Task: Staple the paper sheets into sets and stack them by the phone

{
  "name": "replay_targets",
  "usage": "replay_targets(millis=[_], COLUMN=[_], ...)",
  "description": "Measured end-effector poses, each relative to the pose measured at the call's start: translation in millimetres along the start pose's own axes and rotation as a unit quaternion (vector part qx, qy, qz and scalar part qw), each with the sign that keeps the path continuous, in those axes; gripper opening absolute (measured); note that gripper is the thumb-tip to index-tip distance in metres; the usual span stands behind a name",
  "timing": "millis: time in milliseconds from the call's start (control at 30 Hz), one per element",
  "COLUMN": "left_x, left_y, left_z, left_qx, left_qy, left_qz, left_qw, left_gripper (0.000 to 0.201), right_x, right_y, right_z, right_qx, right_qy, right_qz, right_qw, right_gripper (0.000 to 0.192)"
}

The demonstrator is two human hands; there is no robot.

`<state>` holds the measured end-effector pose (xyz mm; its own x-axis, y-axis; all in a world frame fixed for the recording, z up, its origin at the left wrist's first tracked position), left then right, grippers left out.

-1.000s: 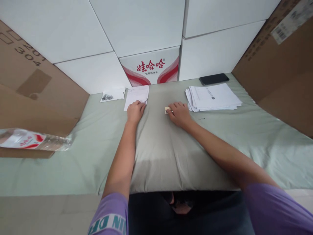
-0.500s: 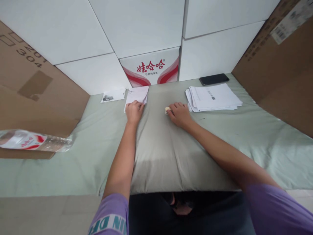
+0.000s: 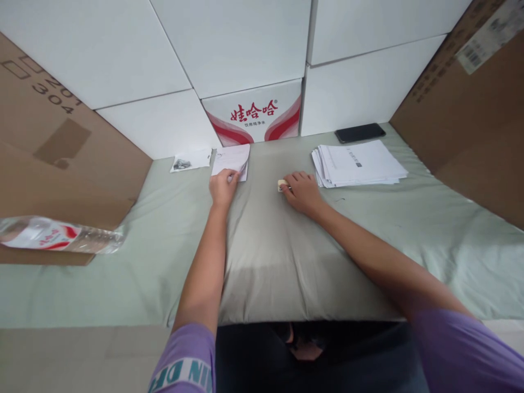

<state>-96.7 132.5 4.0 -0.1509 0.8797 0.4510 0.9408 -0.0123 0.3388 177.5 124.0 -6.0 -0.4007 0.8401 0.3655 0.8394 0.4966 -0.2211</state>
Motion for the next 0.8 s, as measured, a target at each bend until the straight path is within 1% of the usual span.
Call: replay_targets(millis=[200,267,333,400,433,467,533,600,667,700,733,767,800], left_x=[0.0,2.1,5.7,9.8,11.3,12.0,10.1,3.8,-5.5,-10.6,-15.9,-21.1,-26.3], left_y=[-0.8,-0.1,1.1,5.3,9.4,14.9,29.2,43.8,54.9,58.3,59.6,59.0,56.6], left_z=[-6.4,-12.4,-23.4,-41.8,-53.8,-67.9,-100.7,-133.1,-157.2,-163.6,-165.8,-163.8,-157.9], left_qx=[0.012,0.028,0.043,0.043,0.035,0.025,-0.021,-0.082,-0.136,-0.161,-0.184,-0.205,-0.225], left_qy=[0.01,0.015,0.015,0.009,0.004,0.002,0.018,0.041,0.075,0.087,0.097,0.104,0.109], left_qz=[-0.022,-0.032,-0.045,-0.041,-0.025,-0.001,0.059,0.096,0.11,0.113,0.111,0.106,0.098], left_qw=[1.0,0.999,0.998,0.998,0.999,1.0,0.998,0.991,0.982,0.977,0.972,0.967,0.963], left_gripper=[0.025,0.025,0.025,0.024,0.022,0.021,0.024,0.029,0.029,0.029,0.03,0.031,0.031], right_x=[-0.6,-0.7,-0.9,-1.2,-1.3,-1.1,0.6,4.5,10.4,13.6,16.7,19.4,21.2], right_y=[-1.2,-1.3,-1.2,-0.5,0.1,1.1,3.3,4.8,5.6,5.9,6.2,6.3,6.0], right_z=[-2.3,-2.3,-1.8,-0.9,-0.6,-0.5,-1.6,-5.3,-10.9,-13.9,-16.8,-19.3,-21.5], right_qx=[-0.002,-0.002,-0.001,0.004,0.008,0.014,0.039,0.094,0.197,0.265,0.337,0.408,0.471], right_qy=[0.0,0.0,0.001,0.003,0.004,0.005,0.014,0.036,0.057,0.062,0.062,0.057,0.044], right_qz=[-0.002,-0.002,-0.002,-0.003,-0.002,-0.001,0.001,-0.006,-0.013,-0.01,0.0,0.013,0.025], right_qw=[1.0,1.0,1.0,1.0,1.0,1.0,0.999,0.995,0.979,0.962,0.939,0.911,0.881], right_gripper=[0.037,0.037,0.037,0.037,0.037,0.037,0.038,0.041,0.054,0.063,0.072,0.079,0.082])
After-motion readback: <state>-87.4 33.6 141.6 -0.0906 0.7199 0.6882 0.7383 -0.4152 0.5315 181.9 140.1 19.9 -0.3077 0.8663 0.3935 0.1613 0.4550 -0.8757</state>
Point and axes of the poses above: each hand's wrist, its own x-axis towards the middle knuckle, its own z-axis out of the palm, y = z × x, the point moved 3 cm from there along x, towards the middle knuckle, and after that the axes turned 1 degree about z, right-handed, at the moved point
